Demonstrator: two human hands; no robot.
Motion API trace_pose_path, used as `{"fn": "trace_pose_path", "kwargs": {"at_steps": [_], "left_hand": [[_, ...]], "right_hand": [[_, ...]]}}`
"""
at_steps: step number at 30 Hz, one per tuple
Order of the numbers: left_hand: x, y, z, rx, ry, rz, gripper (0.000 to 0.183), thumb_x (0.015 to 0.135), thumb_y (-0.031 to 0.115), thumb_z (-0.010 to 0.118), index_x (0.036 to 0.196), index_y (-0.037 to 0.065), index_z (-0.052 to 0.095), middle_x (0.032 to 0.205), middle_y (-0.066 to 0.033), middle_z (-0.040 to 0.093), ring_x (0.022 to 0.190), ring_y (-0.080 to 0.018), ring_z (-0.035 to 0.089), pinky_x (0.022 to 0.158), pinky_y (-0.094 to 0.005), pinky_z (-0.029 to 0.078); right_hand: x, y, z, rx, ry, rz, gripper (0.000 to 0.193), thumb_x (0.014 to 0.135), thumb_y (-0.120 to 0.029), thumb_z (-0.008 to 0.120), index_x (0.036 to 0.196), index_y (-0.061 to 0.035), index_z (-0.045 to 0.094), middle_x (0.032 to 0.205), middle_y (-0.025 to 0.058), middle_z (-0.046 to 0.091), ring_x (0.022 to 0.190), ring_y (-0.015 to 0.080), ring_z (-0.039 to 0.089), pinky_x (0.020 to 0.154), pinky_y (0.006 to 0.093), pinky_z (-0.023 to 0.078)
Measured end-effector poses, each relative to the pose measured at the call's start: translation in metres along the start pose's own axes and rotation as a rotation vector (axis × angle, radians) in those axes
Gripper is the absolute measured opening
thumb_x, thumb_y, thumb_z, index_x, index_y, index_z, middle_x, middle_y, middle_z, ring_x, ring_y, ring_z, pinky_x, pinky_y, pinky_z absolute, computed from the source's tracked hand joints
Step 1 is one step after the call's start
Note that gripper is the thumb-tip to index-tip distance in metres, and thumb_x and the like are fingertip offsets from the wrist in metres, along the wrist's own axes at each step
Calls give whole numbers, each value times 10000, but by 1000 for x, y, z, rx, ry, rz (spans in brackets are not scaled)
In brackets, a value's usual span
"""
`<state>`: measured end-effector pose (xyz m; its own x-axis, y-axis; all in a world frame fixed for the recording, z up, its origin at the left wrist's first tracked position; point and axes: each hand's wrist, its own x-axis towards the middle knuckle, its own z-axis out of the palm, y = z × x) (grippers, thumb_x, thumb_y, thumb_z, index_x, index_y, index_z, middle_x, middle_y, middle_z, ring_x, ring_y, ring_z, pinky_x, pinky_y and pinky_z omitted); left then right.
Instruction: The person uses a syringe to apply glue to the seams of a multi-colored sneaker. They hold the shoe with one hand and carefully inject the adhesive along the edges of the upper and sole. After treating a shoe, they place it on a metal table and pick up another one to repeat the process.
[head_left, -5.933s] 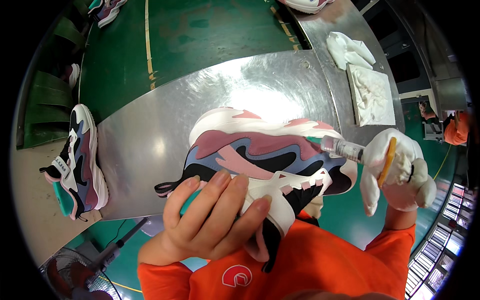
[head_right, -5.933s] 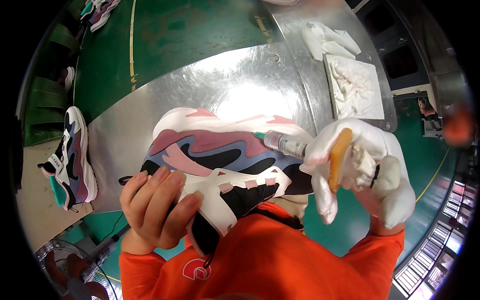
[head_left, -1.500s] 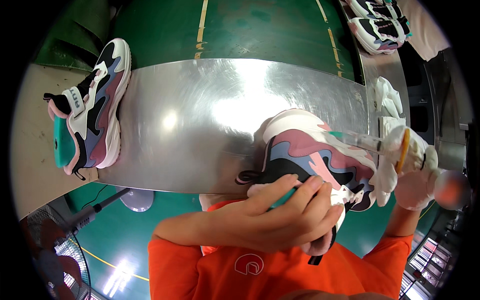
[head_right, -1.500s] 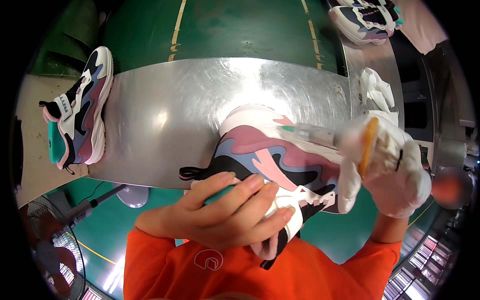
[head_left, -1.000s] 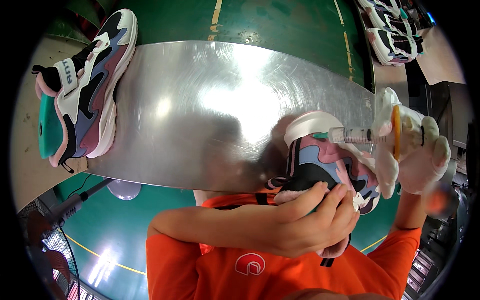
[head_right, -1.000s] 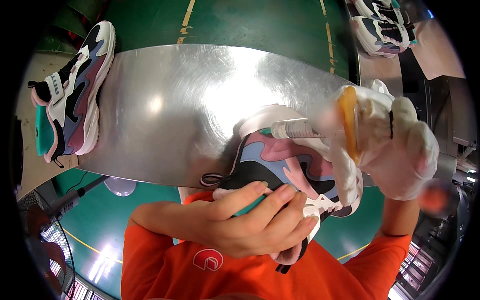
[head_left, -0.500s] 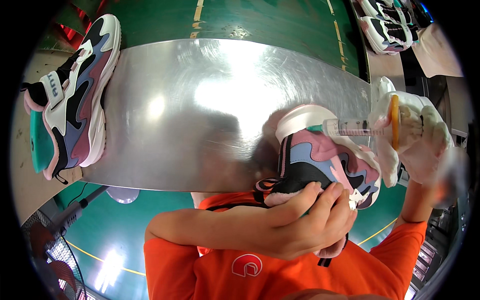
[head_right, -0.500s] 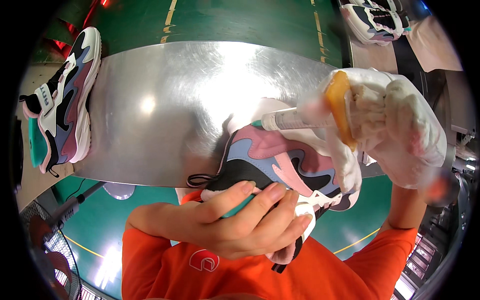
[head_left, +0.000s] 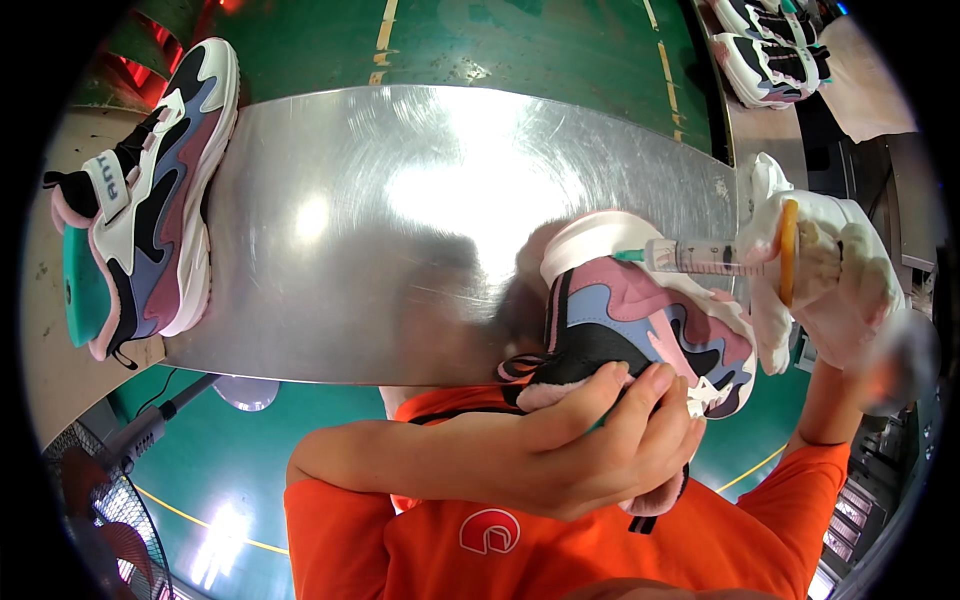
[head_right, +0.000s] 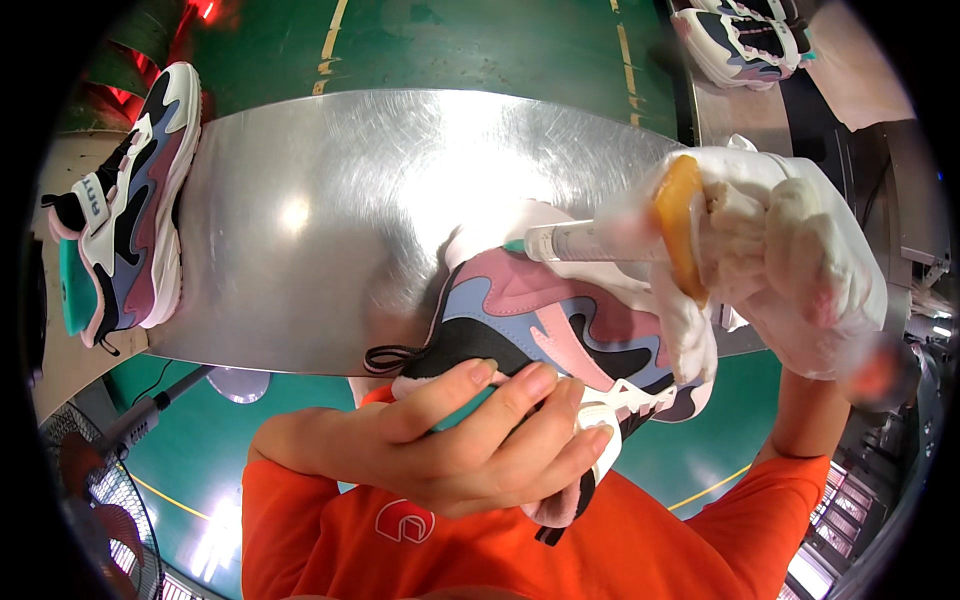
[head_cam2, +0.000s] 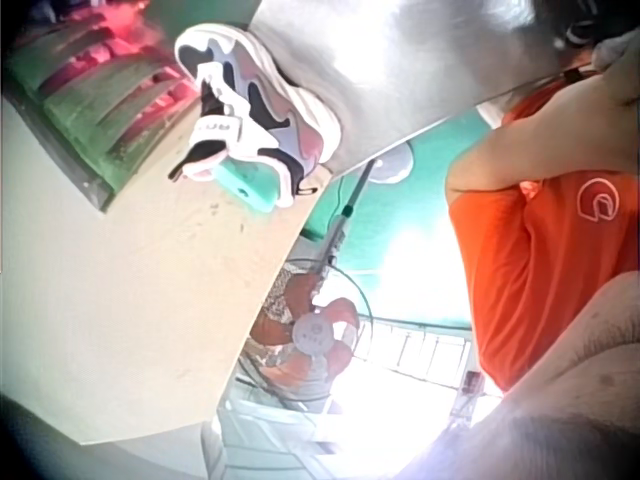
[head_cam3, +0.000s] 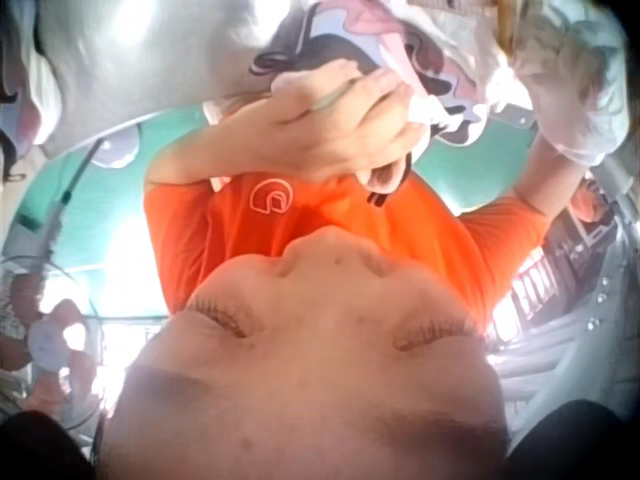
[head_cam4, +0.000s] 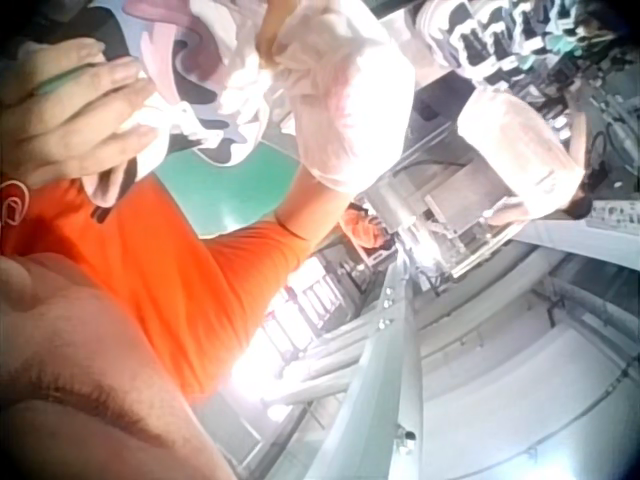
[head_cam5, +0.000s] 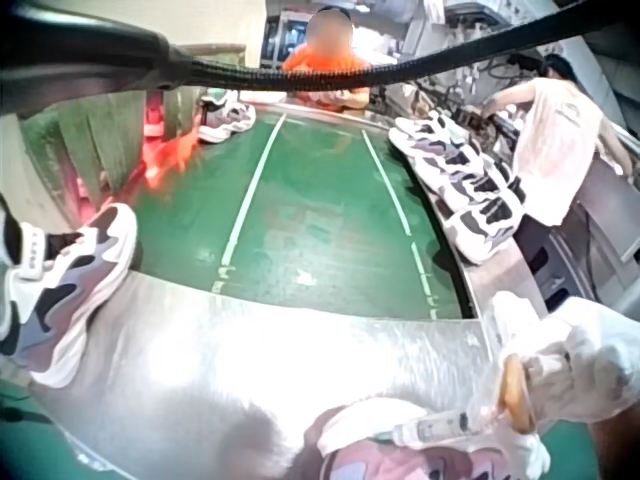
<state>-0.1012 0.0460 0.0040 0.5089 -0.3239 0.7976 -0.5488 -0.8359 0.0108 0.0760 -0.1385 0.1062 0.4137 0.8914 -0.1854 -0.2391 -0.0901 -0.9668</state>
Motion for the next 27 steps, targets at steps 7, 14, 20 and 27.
{"fn": "trace_pose_path", "kwargs": {"at_steps": [7,14,20,27], "left_hand": [[1,1,-2,-19,1,-26,368,900,407,394,1042,221,678,1034,48,621,1036,-120,574,916,-323,427],[3,-1,-6,-58,-67,-9,359,905,399,405,1075,221,666,1070,32,606,1058,-140,555,912,-326,426],[4,7,-3,-71,-59,-62,337,923,397,420,1084,227,662,1080,20,611,1084,-159,543,915,-332,423],[8,4,-12,-49,-78,-38,265,917,268,494,1111,203,662,1077,6,615,1060,-172,562,899,-325,437]], "right_hand": [[2,-1,0,-10,-17,-6,643,862,-397,594,1269,85,472,1092,196,603,890,254,646,717,301,542],[-2,-2,-1,-9,-26,-24,663,876,-425,590,1279,86,465,1126,210,604,922,268,654,739,310,553],[-21,4,-3,0,75,-79,693,880,-467,581,1282,85,464,1139,226,608,934,285,660,758,321,552],[-54,-24,-6,-116,173,-70,686,970,-529,337,1297,57,477,1223,264,567,1033,318,620,984,390,412]]}}
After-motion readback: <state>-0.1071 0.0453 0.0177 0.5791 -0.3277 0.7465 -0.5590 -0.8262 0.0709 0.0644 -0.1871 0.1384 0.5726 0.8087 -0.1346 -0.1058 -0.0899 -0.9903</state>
